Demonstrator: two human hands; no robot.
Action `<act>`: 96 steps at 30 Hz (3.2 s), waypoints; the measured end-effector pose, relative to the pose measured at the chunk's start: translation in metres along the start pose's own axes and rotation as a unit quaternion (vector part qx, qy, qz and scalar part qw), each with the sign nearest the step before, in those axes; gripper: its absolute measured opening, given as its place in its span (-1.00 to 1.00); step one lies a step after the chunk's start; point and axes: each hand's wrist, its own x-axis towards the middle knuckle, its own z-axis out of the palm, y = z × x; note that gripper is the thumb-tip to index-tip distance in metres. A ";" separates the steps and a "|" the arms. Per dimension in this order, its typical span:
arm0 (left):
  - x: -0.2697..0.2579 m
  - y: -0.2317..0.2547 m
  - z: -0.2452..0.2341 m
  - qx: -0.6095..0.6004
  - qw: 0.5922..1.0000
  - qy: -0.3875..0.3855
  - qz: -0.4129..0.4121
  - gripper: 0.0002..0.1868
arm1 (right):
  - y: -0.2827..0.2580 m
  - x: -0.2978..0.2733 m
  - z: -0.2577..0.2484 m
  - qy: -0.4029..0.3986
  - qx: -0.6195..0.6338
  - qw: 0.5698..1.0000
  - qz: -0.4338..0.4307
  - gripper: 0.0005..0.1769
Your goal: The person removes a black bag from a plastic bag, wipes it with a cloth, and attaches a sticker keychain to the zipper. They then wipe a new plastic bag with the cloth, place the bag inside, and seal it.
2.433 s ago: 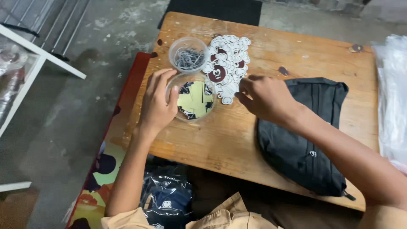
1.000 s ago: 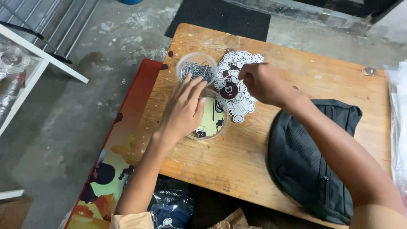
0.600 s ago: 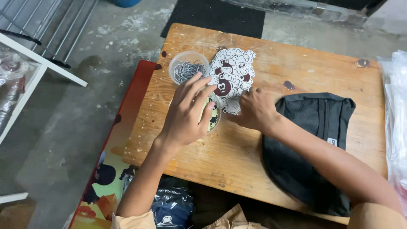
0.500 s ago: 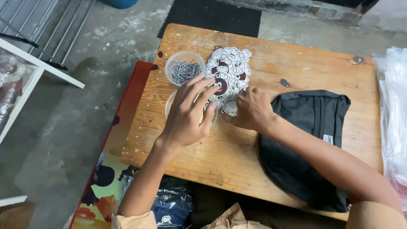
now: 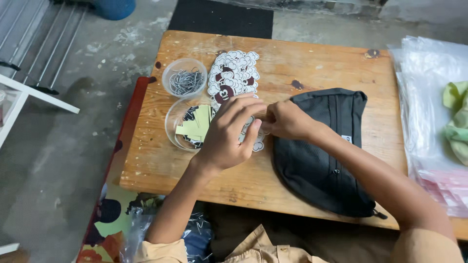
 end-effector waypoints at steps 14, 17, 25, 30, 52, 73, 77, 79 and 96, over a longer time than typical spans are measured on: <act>0.035 0.028 0.091 -0.421 0.890 -0.157 -0.076 -0.64 | 0.032 -0.182 -0.059 0.114 0.652 0.740 0.118 -0.86; 0.040 0.040 0.124 -0.543 0.823 -0.137 -0.097 -0.77 | 0.055 -0.207 -0.055 0.159 0.685 0.702 0.110 -0.77; -0.003 0.021 0.180 -0.567 0.771 -0.195 -0.216 -0.87 | 0.061 -0.229 -0.052 0.287 0.506 0.802 0.131 -0.78; -0.010 0.042 0.165 -0.516 0.793 -0.237 -0.221 -0.97 | 0.065 -0.236 -0.051 0.335 0.179 0.925 0.017 -0.95; -0.024 0.036 0.178 -0.462 0.834 -0.237 -0.185 -0.72 | 0.083 -0.237 -0.018 0.153 0.553 0.818 0.038 -0.87; -0.018 0.038 0.174 -0.461 0.830 -0.251 -0.186 -0.76 | 0.060 -0.231 -0.040 0.217 0.429 0.876 -0.033 -0.88; -0.009 0.040 0.168 -0.428 0.851 -0.251 -0.170 -0.78 | 0.062 -0.232 -0.037 0.228 0.445 0.866 0.005 -0.77; -0.007 0.040 0.167 -0.421 0.856 -0.251 -0.165 -0.79 | 0.064 -0.232 -0.034 0.233 0.449 0.863 0.023 -0.74; -0.004 0.038 0.168 -0.350 0.891 -0.255 -0.135 -0.78 | 0.065 -0.237 -0.026 0.236 0.452 0.856 0.081 -0.92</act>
